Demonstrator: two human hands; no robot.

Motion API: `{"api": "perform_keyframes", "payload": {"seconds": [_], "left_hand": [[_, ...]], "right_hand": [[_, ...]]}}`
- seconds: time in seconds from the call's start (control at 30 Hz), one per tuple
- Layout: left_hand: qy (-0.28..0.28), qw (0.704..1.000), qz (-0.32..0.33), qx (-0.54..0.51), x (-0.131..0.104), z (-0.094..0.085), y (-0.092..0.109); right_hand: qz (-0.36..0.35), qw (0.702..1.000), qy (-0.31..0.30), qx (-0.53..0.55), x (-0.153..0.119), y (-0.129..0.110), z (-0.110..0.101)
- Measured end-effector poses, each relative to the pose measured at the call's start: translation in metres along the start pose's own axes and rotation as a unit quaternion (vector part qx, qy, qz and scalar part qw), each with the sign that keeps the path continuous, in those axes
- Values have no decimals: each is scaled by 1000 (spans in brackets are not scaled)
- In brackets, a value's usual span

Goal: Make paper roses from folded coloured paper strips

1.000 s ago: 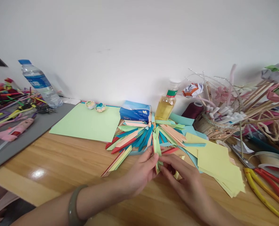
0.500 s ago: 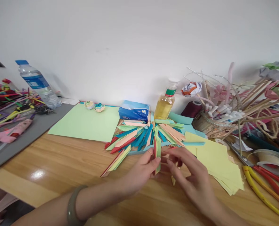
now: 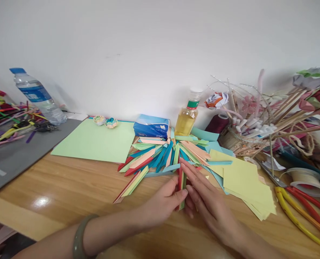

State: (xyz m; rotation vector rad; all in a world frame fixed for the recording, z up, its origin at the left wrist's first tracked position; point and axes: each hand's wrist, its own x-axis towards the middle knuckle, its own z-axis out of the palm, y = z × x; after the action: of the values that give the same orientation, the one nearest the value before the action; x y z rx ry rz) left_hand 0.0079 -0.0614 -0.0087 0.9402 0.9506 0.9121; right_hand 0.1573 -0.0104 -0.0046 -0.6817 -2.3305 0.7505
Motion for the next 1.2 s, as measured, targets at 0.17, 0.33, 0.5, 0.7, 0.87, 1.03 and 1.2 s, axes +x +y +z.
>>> {"api": "perform_keyframes", "payload": {"seconds": [0.17, 0.33, 0.5, 0.7, 0.87, 1.03, 1.2], "left_hand": [[-20, 998, -15, 52, -1, 0, -1], [-30, 992, -70, 100, -3, -4, 6], [-7, 955, -15, 296, -10, -19, 37], [210, 894, 87, 386, -11, -40, 59], [205, 932, 83, 286, -5, -50, 63], [225, 927, 89, 286, -1, -58, 65], [237, 919, 101, 299, 2, -64, 62]], "right_hand": [[124, 988, 50, 81, 9, -2, -12], [208, 950, -18, 233, 19, -1, -25], [273, 915, -26, 296, 21, 1, -26], [321, 900, -52, 291, 14, 2, -11], [260, 930, -107, 238, 8, 5, -3], [119, 984, -98, 88, 7, 9, -6], [52, 995, -87, -2, 18, 14, -33]]}}
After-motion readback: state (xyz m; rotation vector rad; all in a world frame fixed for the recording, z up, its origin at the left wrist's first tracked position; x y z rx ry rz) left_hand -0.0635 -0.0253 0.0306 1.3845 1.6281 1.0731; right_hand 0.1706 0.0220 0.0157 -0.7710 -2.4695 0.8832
